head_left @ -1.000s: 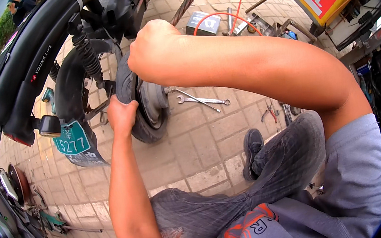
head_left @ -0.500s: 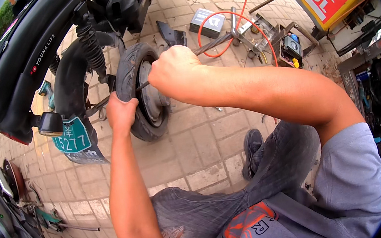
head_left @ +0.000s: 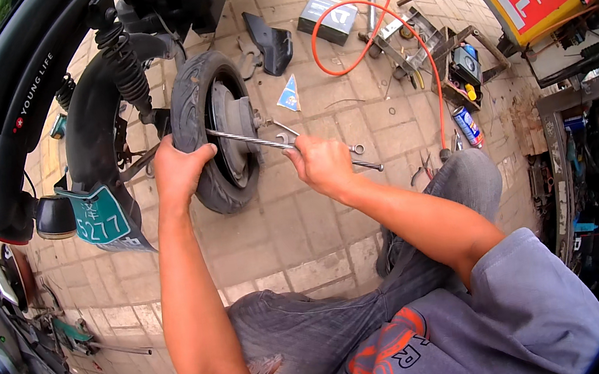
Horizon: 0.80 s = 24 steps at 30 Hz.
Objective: The person removes the rear tire from a scooter. They use a wrench to loosen the axle nut, then use a tire lever to pry the tire off the rim, finally lifting the tire away from the wheel.
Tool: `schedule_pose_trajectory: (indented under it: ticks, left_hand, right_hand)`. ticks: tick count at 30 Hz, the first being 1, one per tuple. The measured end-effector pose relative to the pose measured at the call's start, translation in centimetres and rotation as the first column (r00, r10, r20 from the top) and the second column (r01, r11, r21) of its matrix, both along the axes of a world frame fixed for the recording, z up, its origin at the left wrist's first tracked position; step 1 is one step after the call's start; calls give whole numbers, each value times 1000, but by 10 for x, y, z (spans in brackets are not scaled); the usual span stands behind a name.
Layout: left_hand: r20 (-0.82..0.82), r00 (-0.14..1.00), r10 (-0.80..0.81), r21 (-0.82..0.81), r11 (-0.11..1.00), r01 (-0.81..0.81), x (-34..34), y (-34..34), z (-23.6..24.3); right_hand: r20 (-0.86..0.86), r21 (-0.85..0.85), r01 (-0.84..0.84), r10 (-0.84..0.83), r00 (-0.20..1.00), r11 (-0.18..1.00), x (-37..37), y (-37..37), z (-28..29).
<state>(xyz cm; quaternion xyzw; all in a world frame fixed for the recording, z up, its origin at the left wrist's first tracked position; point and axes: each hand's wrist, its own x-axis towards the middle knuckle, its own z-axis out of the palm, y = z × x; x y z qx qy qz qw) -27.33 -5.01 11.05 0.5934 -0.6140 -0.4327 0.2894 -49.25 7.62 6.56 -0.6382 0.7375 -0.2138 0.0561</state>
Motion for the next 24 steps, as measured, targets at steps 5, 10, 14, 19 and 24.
schedule_pose_trajectory:
  ticks: [5,10,14,19,24]
  left_hand:
    - [54,998,-18,1,1000,18,-11,6,7]
    - [34,999,-16,34,999,15,-13,10,21]
    - [-105,994,-12,90,996,22,-3,12,16]
    - [-7,994,-109,-166,980,107,-20,13,3]
    - [26,997,73,-236,970,-65,-11,49,-40]
  right_hand:
    - [100,-23,67,-64,993,997,5,15,-46]
    - [408,-26,104,-84,909,994,37,12,-107]
    - [729,85,154,-167,664,984,102,8,-123]
    - [939,118,176,-168,301,977,136,8,-111]
    - [909,224,137,-258,327,965,116,7,-83]
